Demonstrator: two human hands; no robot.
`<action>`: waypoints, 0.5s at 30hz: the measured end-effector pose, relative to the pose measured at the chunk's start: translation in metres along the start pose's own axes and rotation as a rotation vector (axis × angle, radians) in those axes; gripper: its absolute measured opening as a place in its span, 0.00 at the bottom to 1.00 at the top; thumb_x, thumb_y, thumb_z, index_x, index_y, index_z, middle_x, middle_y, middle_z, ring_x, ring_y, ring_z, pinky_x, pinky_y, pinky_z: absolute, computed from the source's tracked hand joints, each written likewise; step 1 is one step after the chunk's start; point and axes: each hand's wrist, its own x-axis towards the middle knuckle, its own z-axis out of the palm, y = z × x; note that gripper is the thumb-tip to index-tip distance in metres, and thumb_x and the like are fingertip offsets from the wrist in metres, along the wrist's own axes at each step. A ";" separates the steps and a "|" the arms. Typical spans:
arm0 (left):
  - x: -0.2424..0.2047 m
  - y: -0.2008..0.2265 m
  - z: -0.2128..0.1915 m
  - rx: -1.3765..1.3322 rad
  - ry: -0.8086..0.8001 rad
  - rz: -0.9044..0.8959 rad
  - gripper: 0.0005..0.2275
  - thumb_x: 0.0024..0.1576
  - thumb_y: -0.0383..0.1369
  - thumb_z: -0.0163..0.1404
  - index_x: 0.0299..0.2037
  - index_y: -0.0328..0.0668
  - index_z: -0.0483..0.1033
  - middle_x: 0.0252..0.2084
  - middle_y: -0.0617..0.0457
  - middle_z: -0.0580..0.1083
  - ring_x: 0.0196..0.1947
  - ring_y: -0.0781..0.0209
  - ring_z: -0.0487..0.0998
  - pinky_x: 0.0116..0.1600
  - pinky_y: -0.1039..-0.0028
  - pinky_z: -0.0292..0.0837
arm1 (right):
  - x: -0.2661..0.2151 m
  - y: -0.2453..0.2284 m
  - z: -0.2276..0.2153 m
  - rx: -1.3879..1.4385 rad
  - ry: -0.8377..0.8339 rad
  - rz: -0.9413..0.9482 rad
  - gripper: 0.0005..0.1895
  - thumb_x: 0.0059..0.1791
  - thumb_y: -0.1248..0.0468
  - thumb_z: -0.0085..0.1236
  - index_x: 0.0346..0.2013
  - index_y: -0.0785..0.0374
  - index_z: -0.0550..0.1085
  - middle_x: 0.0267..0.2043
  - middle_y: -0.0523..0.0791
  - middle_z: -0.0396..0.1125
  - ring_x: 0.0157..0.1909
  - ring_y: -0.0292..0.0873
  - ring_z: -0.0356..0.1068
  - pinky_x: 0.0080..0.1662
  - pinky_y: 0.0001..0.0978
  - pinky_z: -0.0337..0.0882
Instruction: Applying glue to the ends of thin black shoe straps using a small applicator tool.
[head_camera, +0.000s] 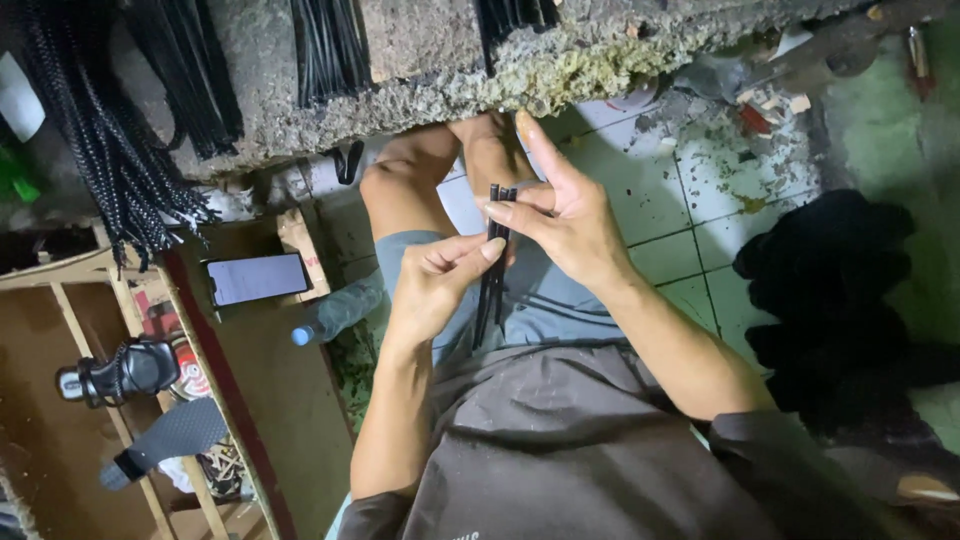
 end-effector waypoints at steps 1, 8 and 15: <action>0.002 -0.014 -0.007 0.002 -0.005 -0.004 0.08 0.58 0.28 0.57 0.45 0.33 0.82 0.32 0.46 0.81 0.36 0.70 0.75 0.46 0.73 0.79 | 0.000 0.001 -0.001 0.002 0.006 0.002 0.43 0.50 0.69 0.64 0.74 0.51 0.52 0.39 0.53 0.77 0.41 0.37 0.76 0.48 0.30 0.80; 0.013 -0.015 -0.001 -0.012 0.005 0.038 0.07 0.56 0.25 0.59 0.44 0.33 0.82 0.27 0.50 0.80 0.29 0.73 0.73 0.37 0.82 0.75 | 0.007 -0.009 0.003 -0.045 -0.032 -0.096 0.42 0.51 0.70 0.63 0.74 0.50 0.51 0.44 0.52 0.76 0.50 0.38 0.73 0.58 0.34 0.75; 0.008 0.023 0.005 -0.296 -0.003 0.043 0.07 0.55 0.20 0.57 0.42 0.26 0.80 0.25 0.41 0.79 0.25 0.64 0.77 0.36 0.74 0.78 | 0.025 0.031 -0.031 -0.681 -0.081 -0.814 0.12 0.52 0.66 0.60 0.50 0.62 0.80 0.58 0.50 0.68 0.48 0.46 0.74 0.53 0.38 0.75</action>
